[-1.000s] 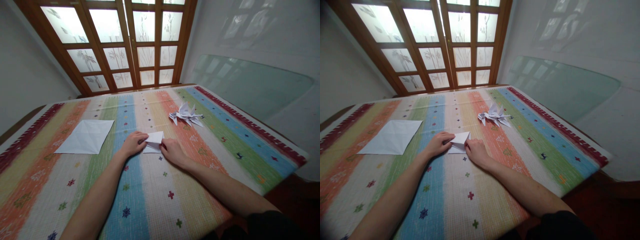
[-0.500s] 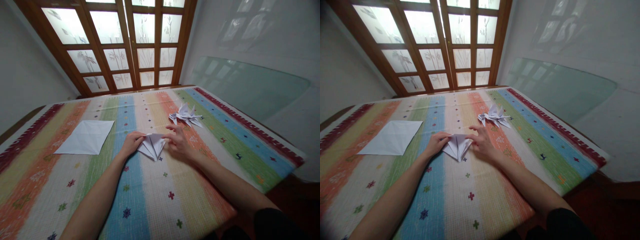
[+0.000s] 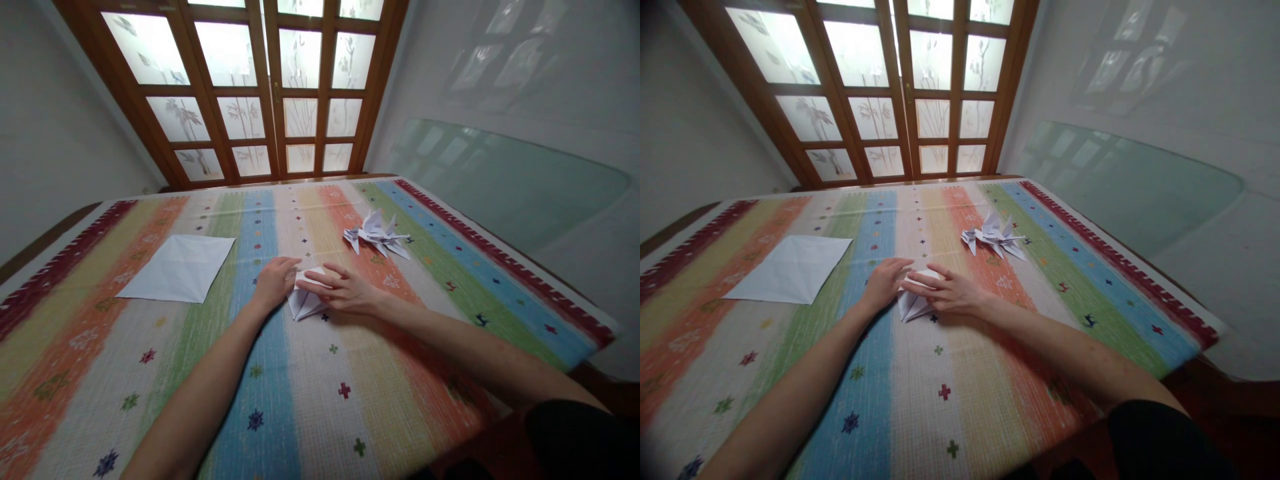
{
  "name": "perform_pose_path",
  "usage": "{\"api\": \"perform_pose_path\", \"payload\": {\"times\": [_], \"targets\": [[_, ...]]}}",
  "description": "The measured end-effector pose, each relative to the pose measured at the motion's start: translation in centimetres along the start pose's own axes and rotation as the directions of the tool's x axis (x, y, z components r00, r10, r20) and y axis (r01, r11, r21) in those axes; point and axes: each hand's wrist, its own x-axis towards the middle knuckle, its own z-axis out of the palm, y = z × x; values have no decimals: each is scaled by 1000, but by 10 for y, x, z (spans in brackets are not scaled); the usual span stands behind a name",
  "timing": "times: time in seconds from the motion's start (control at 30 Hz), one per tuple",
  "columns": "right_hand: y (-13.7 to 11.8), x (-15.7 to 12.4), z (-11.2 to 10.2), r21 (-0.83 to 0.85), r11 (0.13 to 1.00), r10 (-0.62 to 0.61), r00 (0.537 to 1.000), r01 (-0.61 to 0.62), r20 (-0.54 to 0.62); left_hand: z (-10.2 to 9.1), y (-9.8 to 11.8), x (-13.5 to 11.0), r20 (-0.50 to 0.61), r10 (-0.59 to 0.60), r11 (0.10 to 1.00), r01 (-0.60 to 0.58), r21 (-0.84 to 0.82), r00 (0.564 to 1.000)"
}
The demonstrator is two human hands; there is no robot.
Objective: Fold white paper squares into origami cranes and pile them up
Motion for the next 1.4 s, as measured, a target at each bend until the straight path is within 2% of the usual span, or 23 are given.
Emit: {"api": "perform_pose_path", "payload": {"times": [0.1,0.17,0.2,0.27,0.33,0.37,0.5,0.63,0.8,0.93,1.03,1.17,1.23,1.4], "targets": [[-10,6,0,125,976,165,979,-179,117,-7,6,-4,-150,-68,989,87,118,986],[-15,6,0,207,938,249,956,-277,152,-14,9,-13,-173,-44,983,73,167,984],[-17,6,0,234,925,269,951,-299,151,-17,11,-19,-155,-12,985,38,171,988],[-21,4,2,250,920,275,952,-302,136,-23,13,-31,-14,111,987,-109,122,994],[-23,4,4,238,933,248,962,-270,115,-25,14,-42,167,238,964,-253,77,957],[-24,4,6,227,942,229,968,-248,107,-24,14,-45,218,270,953,-292,77,938],[-24,8,8,184,966,161,981,-180,111,-19,13,-47,265,288,925,-339,171,920],[-13,15,-2,206,967,129,983,-153,127,-17,13,-45,249,283,929,-330,170,926],[13,27,-30,273,946,125,974,-175,190,-19,15,-45,244,221,956,-260,138,944],[27,35,-44,266,957,32,952,-117,305,-19,16,-45,255,184,968,-220,118,949],[29,36,-41,256,962,-13,928,-89,373,-17,17,-45,264,190,965,-229,126,946],[29,36,-29,201,972,27,900,-126,434,-14,20,-45,284,169,949,-234,213,944],[29,38,-25,192,969,65,909,-156,412,-13,22,-45,292,136,936,-219,275,947],[24,50,-15,243,937,184,946,-252,268,-9,26,-46,280,41,915,-149,375,959]]}}
